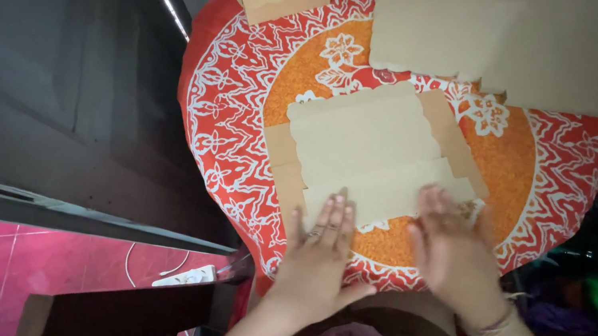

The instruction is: Folding flat cardboard sheets into small boxes on a table.

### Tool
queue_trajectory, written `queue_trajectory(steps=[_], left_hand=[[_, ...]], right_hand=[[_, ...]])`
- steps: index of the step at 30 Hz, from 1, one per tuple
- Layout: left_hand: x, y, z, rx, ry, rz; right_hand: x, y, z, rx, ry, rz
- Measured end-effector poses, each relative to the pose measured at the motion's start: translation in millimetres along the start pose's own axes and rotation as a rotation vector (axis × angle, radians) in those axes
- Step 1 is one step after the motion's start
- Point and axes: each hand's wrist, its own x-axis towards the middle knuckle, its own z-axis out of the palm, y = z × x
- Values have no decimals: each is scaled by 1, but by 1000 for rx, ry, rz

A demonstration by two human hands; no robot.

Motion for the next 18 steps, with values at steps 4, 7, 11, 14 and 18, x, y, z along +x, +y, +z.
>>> queue_trajectory(steps=[4, 7, 11, 14, 18], left_hand=[[-7, -20, -13, -274, -194, -69], [-10, -17, -6, -155, -178, -130], [-3, -2, 11, -144, -32, -99], [1, 6, 10, 94, 60, -66], [6, -9, -9, -522, -185, -32]], right_hand=[[-10, 26, 8, -203, -85, 183], [-10, 26, 11, -199, -67, 198], [-2, 4, 8, 13, -119, 144], [-1, -8, 12, 71, -54, 45], [21, 13, 1, 218, -221, 145]])
